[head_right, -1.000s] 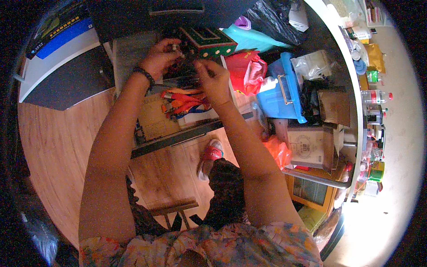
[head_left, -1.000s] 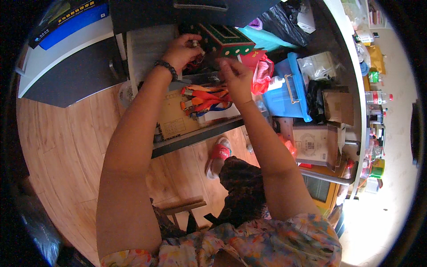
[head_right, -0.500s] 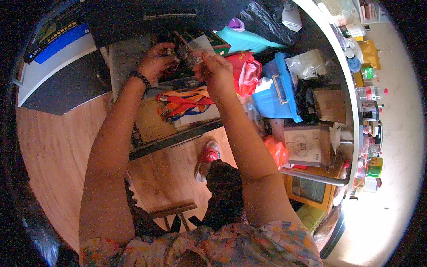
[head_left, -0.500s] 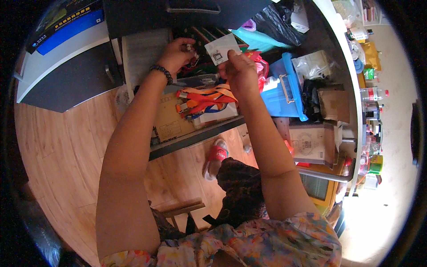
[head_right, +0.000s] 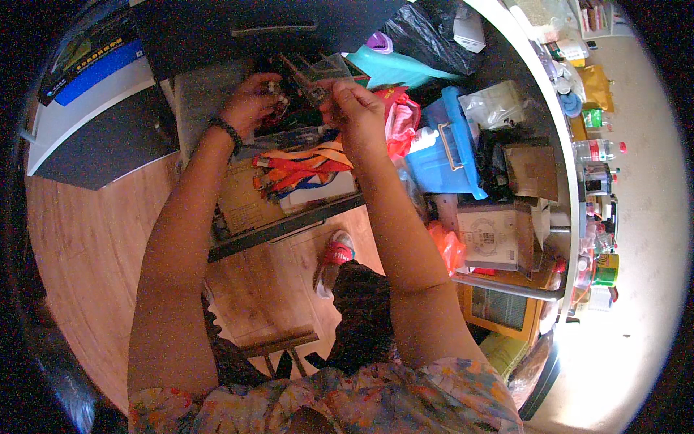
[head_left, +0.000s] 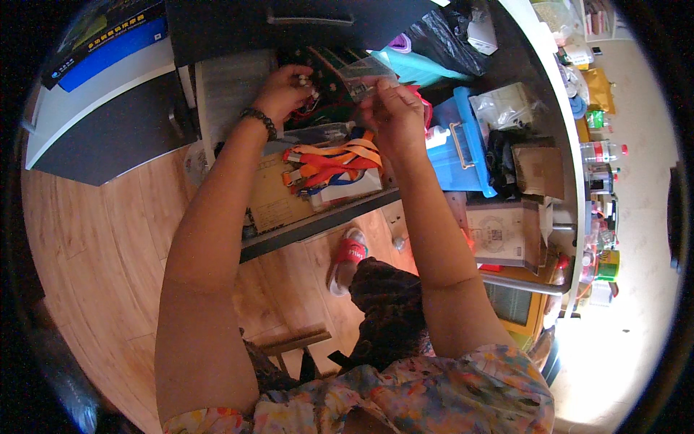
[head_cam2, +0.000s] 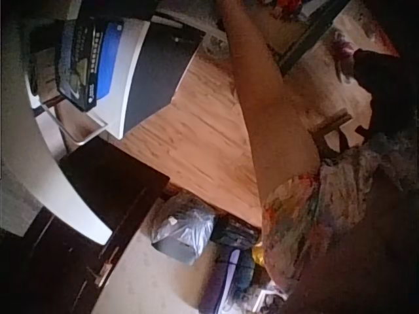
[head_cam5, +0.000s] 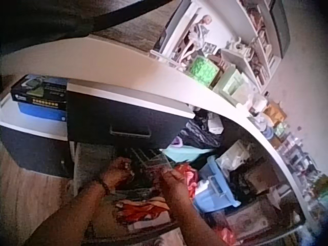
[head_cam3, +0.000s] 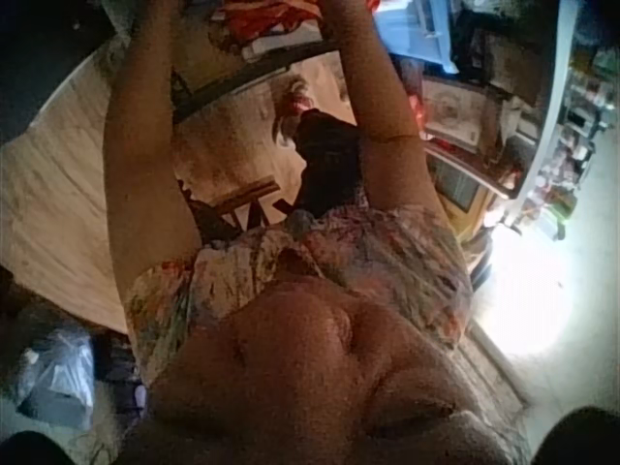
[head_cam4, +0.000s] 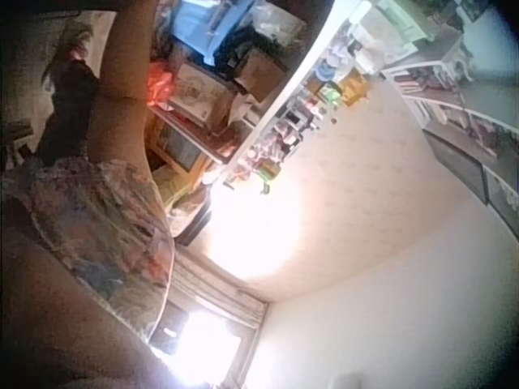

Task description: The person rummages through a cluttered drawer, handling a small plastic bag containing a black object, a green box, and a red pouch with a gold bow. They open the pouch, remove a small white item, and place it back inside before returning the pouch to the drawer.

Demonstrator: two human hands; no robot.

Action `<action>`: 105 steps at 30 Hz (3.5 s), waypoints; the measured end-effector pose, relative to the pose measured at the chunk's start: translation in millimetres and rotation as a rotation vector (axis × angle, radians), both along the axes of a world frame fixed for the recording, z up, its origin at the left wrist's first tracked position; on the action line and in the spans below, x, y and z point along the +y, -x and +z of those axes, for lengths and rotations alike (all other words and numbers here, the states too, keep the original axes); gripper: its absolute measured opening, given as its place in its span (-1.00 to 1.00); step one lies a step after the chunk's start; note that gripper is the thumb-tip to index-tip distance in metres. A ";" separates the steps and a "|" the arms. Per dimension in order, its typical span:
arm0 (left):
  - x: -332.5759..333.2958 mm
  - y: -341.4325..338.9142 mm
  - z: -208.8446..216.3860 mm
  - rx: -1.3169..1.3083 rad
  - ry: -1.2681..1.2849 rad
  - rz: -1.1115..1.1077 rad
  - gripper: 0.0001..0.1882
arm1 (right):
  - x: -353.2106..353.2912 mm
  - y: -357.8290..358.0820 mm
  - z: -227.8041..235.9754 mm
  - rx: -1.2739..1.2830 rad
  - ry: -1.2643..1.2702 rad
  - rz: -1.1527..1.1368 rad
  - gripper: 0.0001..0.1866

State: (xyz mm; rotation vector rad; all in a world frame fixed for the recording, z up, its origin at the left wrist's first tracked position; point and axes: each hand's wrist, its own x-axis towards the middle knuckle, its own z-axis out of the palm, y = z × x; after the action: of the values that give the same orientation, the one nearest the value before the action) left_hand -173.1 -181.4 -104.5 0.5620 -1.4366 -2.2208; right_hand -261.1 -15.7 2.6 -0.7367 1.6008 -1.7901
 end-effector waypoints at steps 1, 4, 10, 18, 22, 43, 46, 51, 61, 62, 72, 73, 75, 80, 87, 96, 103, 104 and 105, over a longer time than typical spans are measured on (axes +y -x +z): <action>1.9 -0.8 3.5 -0.010 0.014 0.007 -0.57 | 1.0 0.9 0.3 0.001 -0.002 -0.011 -0.75; 4.4 -3.0 10.5 -0.043 0.006 0.009 -0.57 | 0.6 -0.8 1.9 0.004 -0.005 -0.031 -0.77; 2.9 -2.5 2.3 -0.002 -0.039 0.029 -0.57 | -1.0 0.1 -2.3 0.098 -0.059 -0.044 -0.78; -0.8 -6.3 12.4 -0.124 -0.118 0.047 -0.57 | -4.1 0.9 -24.2 0.551 -0.170 -0.061 -0.81; -1.8 -7.6 9.4 -0.083 -0.045 0.081 -0.60 | -3.9 2.3 -27.6 0.760 -0.171 -0.067 -0.79; -6.9 -7.1 15.0 -0.369 0.820 0.265 -0.56 | -2.1 3.8 -25.1 0.846 -0.144 -0.130 -0.83; -11.4 -8.8 11.6 -0.361 0.772 0.326 -0.61 | -4.2 -10.5 -21.5 0.905 -0.192 -0.098 -0.80; -23.0 -4.6 2.6 -0.394 0.833 0.397 -0.67 | -13.9 -24.3 -37.0 1.200 -0.193 -0.091 -0.77; -26.7 -11.3 5.1 -0.397 0.702 0.333 -0.63 | -47.9 -47.9 -54.3 1.315 -0.608 -0.091 -0.61; -22.7 -9.8 9.1 -0.395 0.698 0.339 -0.64 | -41.0 -47.3 -54.4 1.227 -0.567 -0.089 -0.60; 8.9 5.0 18.5 -0.154 0.018 -0.088 -0.72 | -13.7 -30.8 -34.8 -0.053 -0.320 0.161 -0.70; 9.3 5.1 21.5 -0.146 -0.003 -0.111 -0.72 | -12.3 -29.3 -33.5 -0.023 -0.337 0.158 -0.71; 7.2 1.8 26.2 -0.141 -0.042 -0.146 -0.72 | -10.2 -27.1 -36.9 0.058 -0.340 0.128 -0.73; -6.6 -7.6 34.6 -0.335 0.271 -0.077 -0.70 | 2.2 -10.4 -45.6 0.165 -0.330 0.064 -0.74; -1.5 -6.6 6.9 -0.465 1.280 -0.030 -0.81 | 6.5 0.1 -38.2 -0.142 -0.202 0.044 -0.73; 27.8 -12.7 24.4 -0.579 1.534 0.134 -0.79 | -13.4 26.0 -6.7 0.501 -0.100 -0.207 -0.80; 28.3 -16.9 42.7 -0.549 1.456 -0.016 -0.73 | -65.3 69.7 -42.1 1.208 -0.330 -0.264 -0.68; 25.9 -21.6 42.1 -0.558 1.466 -0.056 -0.73 | -67.4 67.5 -41.4 1.204 -0.377 -0.228 -0.65; 23.3 -25.0 41.1 -0.565 1.475 -0.098 -0.73 | -68.2 66.6 -39.7 1.200 -0.426 -0.193 -0.61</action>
State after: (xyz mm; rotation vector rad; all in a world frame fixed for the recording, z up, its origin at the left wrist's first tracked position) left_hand -148.1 -158.1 -63.4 0.5238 -2.8052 -0.5193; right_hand -327.7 -83.9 -37.1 -1.6284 2.7398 -0.9841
